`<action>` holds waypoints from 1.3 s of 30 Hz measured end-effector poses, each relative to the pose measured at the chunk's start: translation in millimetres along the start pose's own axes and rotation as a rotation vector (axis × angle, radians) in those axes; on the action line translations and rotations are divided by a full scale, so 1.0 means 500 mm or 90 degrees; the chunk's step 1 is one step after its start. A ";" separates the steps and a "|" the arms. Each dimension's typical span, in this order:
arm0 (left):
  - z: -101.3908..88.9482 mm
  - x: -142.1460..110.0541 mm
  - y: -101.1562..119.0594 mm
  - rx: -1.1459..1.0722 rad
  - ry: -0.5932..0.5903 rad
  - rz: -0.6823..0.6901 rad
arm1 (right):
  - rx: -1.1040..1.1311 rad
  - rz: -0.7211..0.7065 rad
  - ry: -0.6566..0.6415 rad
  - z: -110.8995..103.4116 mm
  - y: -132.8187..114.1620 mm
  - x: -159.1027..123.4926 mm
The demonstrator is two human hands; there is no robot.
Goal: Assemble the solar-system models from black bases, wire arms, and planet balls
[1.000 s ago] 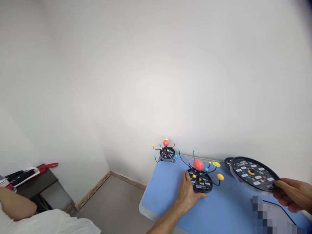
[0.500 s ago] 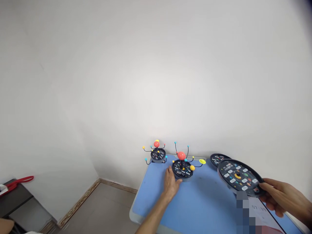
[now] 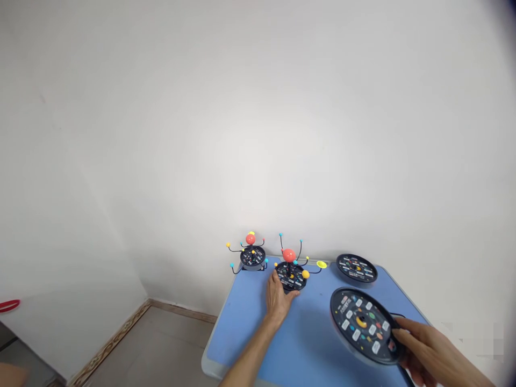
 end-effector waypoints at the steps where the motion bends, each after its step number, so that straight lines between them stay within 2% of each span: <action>1: -0.003 0.004 -0.003 -0.008 -0.004 0.002 | 0.007 -0.004 -0.049 0.018 0.002 -0.005; 4: -0.013 0.018 -0.014 -0.034 -0.017 0.008 | -0.013 -0.009 -0.126 0.069 0.008 -0.011; 9: -0.027 0.035 -0.026 -0.072 -0.029 0.031 | -0.017 -0.002 -0.168 0.145 0.004 -0.006; 13: -0.029 0.036 -0.031 -0.094 -0.019 0.045 | -0.003 0.000 -0.174 0.181 -0.021 -0.009; 17: -0.025 0.036 -0.038 -0.104 -0.016 0.044 | -0.008 -0.016 -0.168 0.208 -0.040 -0.009; 25: -0.020 0.037 -0.051 -0.114 0.005 0.044 | -0.023 -0.024 -0.153 0.257 -0.033 0.012; 39: -0.018 0.032 -0.062 -0.103 0.007 0.048 | 0.019 -0.017 -0.123 0.283 -0.043 0.021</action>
Point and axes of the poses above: each hand's wrist, its own x-axis towards the middle knuckle, its own z-axis out of the palm, y = z × x, the point moved 4 cm from there along x, towards the middle knuckle, and after that the axes turned 1 degree about -y, right-handed, at the moved point
